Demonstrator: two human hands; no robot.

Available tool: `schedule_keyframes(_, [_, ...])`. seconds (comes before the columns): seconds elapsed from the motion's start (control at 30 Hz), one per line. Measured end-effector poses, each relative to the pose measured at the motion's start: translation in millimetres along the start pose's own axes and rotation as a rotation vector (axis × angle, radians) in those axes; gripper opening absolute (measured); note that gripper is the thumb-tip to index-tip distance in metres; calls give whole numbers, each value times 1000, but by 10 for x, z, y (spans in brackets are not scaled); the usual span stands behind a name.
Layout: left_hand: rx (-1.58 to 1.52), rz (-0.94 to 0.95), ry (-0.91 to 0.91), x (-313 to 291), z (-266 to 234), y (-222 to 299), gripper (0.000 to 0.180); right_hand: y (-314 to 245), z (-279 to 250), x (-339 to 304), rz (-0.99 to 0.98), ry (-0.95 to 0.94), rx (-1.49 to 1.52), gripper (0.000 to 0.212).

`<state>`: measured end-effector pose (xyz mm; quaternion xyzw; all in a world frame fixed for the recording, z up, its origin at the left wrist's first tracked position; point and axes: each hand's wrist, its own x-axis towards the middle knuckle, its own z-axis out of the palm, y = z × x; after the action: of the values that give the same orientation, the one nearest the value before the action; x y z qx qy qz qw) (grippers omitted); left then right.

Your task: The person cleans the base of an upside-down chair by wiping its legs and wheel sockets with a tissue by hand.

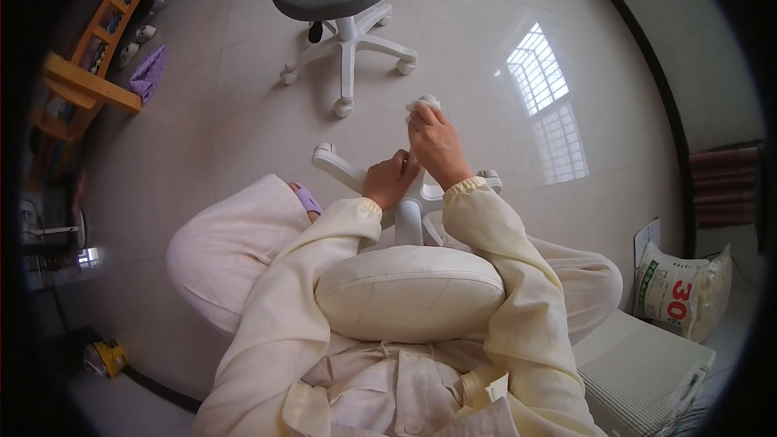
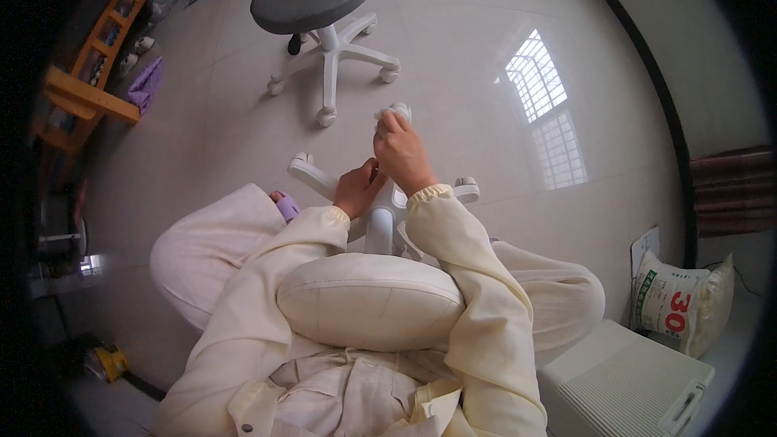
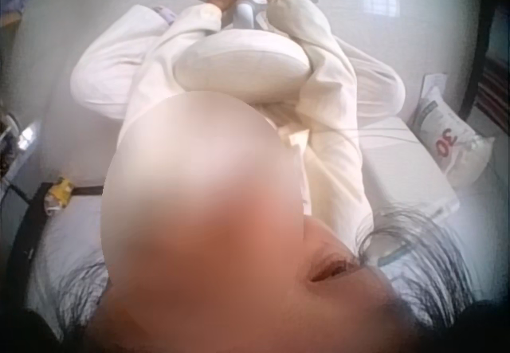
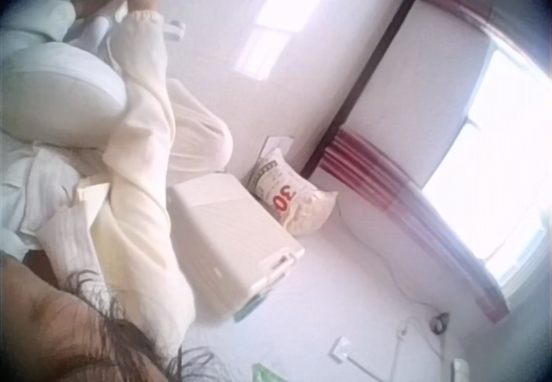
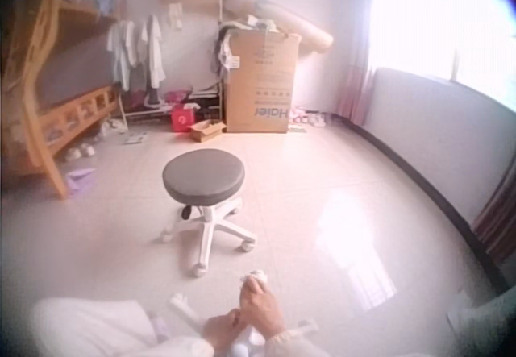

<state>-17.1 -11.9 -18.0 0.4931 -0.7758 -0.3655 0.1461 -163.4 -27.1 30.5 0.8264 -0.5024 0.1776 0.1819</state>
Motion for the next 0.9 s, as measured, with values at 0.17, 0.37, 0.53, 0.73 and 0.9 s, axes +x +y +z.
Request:
schedule_keyframes(0.17, [-47,-22,-4,-10,-15,-13,47,85,-141,44,260,83,148,25])
schedule_keyframes(0.37, [-70,4,20,-4,6,-37,44,55,-22,-72,636,229,451,25])
schedule_keyframes(0.53, [-97,56,98,-23,-17,-20,40,-219,-35,-296,944,-36,612,24])
schedule_keyframes(0.73, [-65,75,165,-21,43,-85,38,-270,172,-639,850,-393,698,14])
schedule_keyframes(0.9, [-92,107,196,-32,63,-102,36,22,212,-609,943,-347,823,14])
